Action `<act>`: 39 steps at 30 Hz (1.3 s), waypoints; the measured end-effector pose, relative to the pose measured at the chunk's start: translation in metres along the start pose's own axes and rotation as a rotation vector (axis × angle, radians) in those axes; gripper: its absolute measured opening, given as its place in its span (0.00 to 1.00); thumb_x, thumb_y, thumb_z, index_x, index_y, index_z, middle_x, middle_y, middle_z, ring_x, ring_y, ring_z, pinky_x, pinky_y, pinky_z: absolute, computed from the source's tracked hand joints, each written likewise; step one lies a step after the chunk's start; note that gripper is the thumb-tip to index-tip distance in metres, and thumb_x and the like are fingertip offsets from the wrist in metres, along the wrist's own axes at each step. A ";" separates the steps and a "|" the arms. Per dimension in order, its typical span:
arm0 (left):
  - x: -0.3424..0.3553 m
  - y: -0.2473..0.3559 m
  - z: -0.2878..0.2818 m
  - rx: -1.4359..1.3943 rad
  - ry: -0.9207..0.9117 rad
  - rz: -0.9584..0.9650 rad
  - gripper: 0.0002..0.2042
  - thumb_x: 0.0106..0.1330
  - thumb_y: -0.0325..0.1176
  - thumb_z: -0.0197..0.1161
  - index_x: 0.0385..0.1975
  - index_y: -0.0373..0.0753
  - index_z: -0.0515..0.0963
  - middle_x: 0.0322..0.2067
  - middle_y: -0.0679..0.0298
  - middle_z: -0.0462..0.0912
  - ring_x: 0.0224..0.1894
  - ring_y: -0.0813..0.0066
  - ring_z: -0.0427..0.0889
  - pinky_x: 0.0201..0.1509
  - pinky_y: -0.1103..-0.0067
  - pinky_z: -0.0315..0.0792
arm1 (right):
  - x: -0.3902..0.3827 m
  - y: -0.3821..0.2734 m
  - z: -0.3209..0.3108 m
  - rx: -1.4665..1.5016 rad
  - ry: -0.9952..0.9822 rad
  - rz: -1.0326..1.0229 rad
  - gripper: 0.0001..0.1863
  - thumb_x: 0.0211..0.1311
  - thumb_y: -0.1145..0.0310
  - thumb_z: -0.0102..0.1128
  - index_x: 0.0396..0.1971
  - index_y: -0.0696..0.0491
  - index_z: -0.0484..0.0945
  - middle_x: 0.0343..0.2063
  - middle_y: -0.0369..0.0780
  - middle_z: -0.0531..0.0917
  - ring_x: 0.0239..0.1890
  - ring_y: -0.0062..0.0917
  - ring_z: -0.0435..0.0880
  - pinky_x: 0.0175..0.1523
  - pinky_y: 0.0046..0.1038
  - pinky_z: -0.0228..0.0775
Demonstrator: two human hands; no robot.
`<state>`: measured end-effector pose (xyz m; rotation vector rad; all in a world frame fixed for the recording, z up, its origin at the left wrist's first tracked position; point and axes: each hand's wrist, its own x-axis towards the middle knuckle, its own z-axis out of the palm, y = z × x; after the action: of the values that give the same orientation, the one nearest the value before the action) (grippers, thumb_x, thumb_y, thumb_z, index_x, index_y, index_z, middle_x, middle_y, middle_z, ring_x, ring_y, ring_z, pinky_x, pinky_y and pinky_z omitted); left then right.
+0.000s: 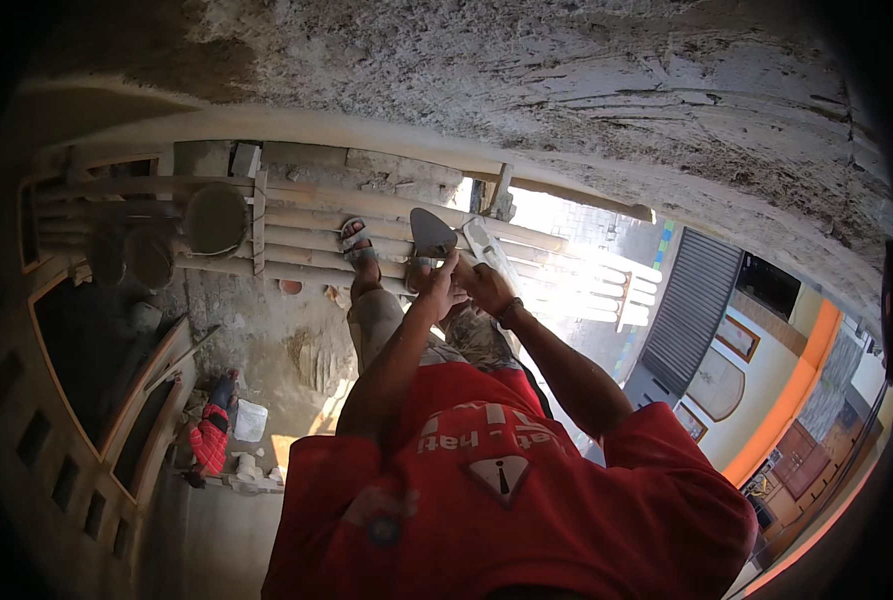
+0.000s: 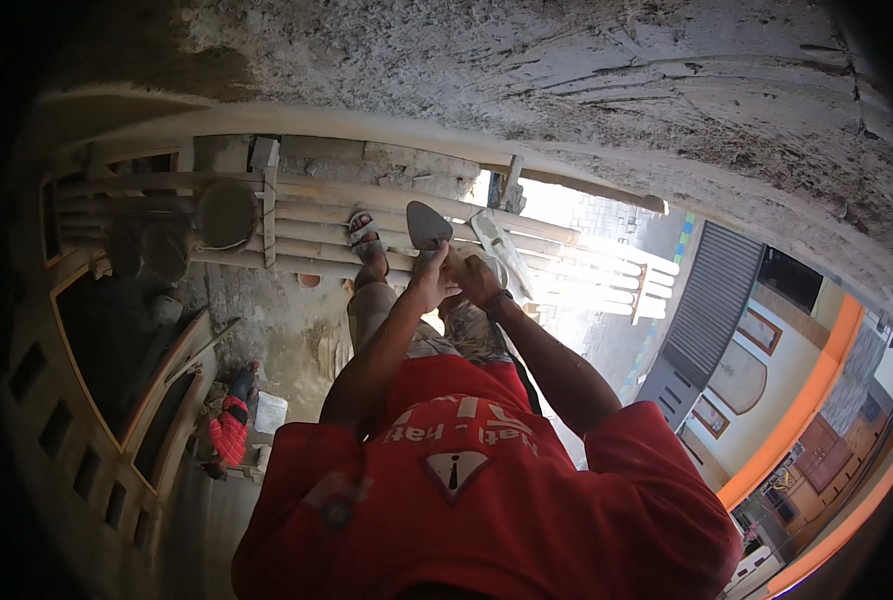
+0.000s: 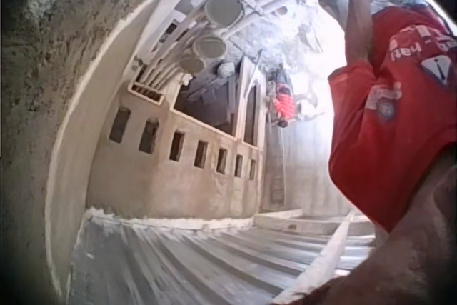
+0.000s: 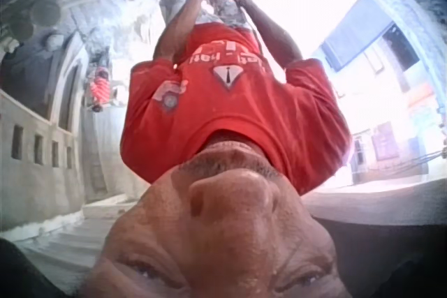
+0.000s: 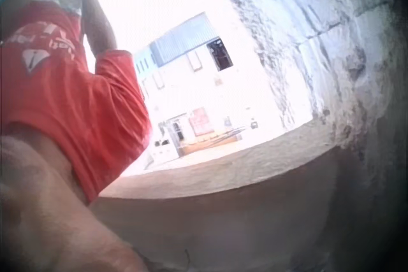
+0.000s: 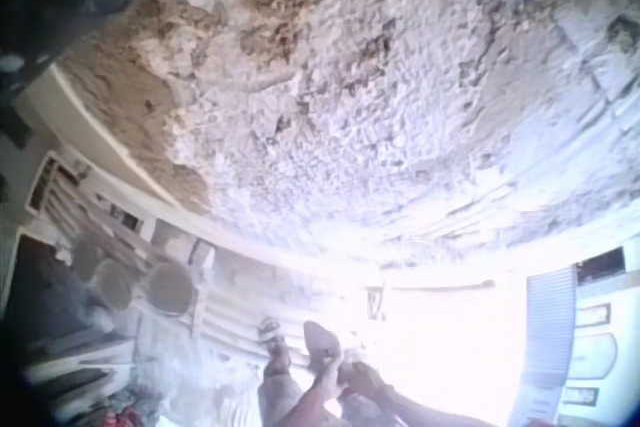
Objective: The person applies cement mixture to a wall using a trowel and handles buckets of the mixture.
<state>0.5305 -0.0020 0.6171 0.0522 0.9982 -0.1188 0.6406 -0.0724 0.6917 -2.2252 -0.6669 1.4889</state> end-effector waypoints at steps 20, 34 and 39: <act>0.102 0.005 -0.107 -0.185 0.283 0.340 0.13 0.61 0.39 0.60 0.34 0.36 0.68 0.25 0.63 0.69 0.25 0.71 0.74 0.39 0.67 0.79 | 0.011 0.283 0.009 0.332 -0.032 0.897 0.19 0.56 0.63 0.57 0.48 0.50 0.70 0.26 0.39 0.79 0.22 0.24 0.77 0.27 0.30 0.75; 0.176 -0.043 -0.142 0.179 0.406 0.110 0.21 0.52 0.48 0.66 0.35 0.38 0.72 0.22 0.65 0.74 0.26 0.71 0.80 0.31 0.76 0.73 | 0.109 0.392 0.102 0.420 0.156 0.913 0.28 0.53 0.62 0.59 0.54 0.54 0.67 0.44 0.43 0.78 0.48 0.32 0.75 0.49 0.40 0.70; 0.183 -0.047 -0.144 0.187 0.414 0.043 0.20 0.54 0.46 0.65 0.37 0.37 0.72 0.27 0.65 0.74 0.24 0.73 0.79 0.31 0.78 0.74 | 0.106 0.406 0.126 0.712 0.278 0.809 0.11 0.55 0.63 0.57 0.37 0.50 0.76 0.26 0.35 0.82 0.31 0.20 0.78 0.42 0.29 0.66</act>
<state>0.5027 -0.0479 0.3855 0.2780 1.3963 -0.1662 0.6286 -0.3359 0.3423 -2.0865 0.8315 1.3531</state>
